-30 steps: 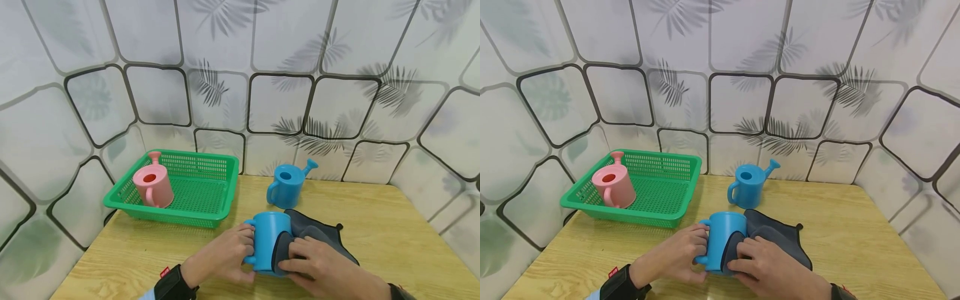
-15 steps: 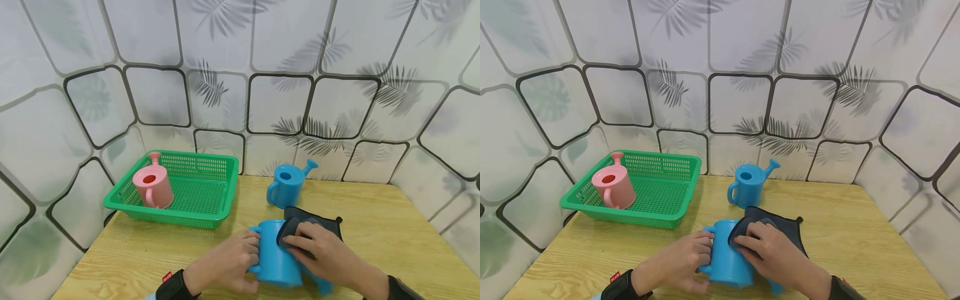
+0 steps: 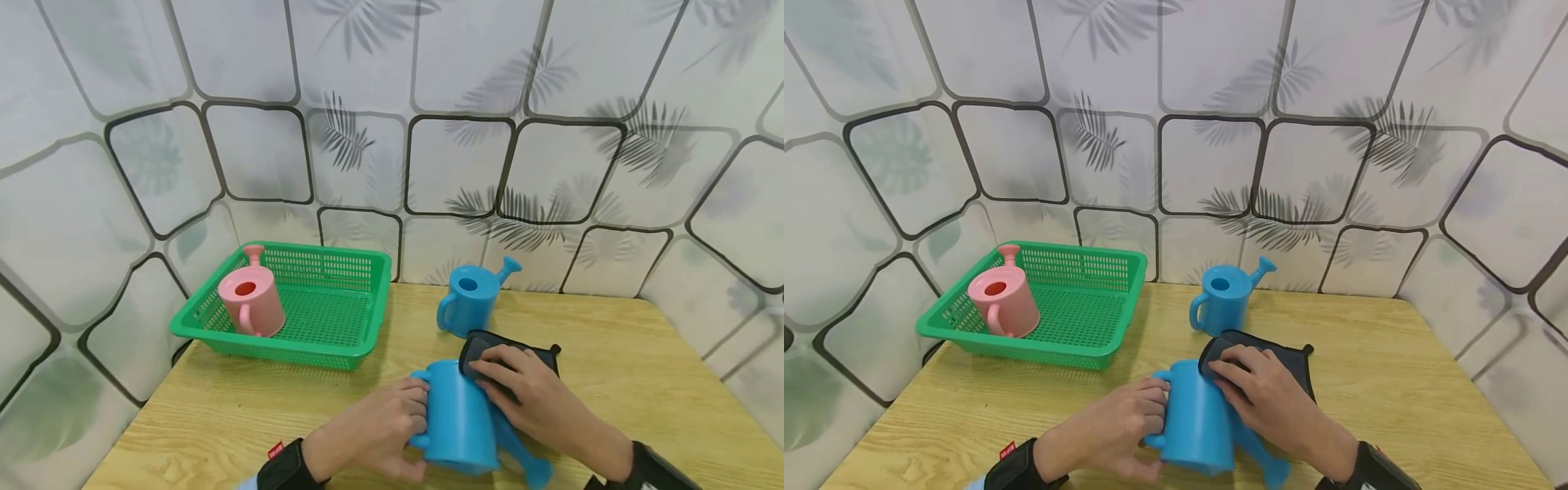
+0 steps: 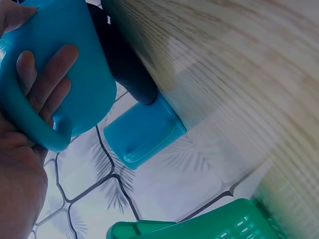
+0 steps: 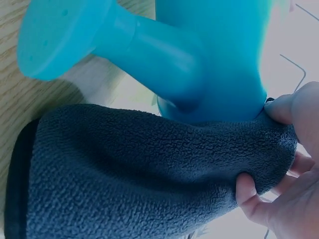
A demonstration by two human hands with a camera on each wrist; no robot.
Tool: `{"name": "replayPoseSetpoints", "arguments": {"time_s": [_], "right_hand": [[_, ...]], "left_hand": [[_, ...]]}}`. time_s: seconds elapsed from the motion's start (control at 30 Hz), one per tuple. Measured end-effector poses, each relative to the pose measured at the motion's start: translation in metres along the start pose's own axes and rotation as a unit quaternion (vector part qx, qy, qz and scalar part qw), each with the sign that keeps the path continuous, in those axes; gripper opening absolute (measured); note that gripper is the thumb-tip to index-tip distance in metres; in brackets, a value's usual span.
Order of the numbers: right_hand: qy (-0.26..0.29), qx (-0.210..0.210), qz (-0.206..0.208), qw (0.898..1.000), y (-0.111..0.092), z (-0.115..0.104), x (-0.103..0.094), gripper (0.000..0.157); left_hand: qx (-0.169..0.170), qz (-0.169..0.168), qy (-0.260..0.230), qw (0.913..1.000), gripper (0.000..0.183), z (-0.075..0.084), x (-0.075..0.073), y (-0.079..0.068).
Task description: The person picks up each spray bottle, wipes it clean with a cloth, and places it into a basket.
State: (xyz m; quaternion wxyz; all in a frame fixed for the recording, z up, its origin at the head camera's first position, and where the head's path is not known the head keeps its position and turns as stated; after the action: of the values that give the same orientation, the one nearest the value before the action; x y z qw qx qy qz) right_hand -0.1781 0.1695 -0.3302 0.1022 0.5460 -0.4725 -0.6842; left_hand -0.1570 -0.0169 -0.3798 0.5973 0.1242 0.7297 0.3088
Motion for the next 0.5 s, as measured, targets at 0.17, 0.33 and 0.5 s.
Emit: {"name": "replayPoseSetpoints", "arguments": {"time_s": [0.17, 0.33, 0.5], "right_hand": [[0.005, -0.007, -0.003, 1.000, 0.000, -0.002, 0.000, 0.046], [0.021, -0.017, -0.010, 1.000, -0.003, -0.009, -0.001, 0.045], [0.045, -0.023, -0.020, 0.999, -0.005, -0.016, -0.001, 0.040]], "left_hand": [[0.013, 0.017, 0.010, 0.9997, 0.032, -0.001, 0.001, 0.001], [0.017, 0.019, 0.013, 0.9996, 0.034, -0.001, 0.001, 0.001], [0.018, 0.016, 0.017, 0.9996, 0.036, -0.003, 0.002, 0.000]]}}
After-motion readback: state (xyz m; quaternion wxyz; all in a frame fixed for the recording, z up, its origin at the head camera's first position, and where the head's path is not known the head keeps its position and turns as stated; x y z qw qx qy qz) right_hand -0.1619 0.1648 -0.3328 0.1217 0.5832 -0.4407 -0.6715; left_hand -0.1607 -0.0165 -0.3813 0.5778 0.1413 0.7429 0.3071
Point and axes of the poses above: each hand's wrist, its own y-axis towards the middle knuckle, its own x-axis out of the palm, z = x × y, the point moved 5 cm from there along y, towards the middle knuckle, and after that the axes turned 11 degrees about z, right-handed, at the moved point
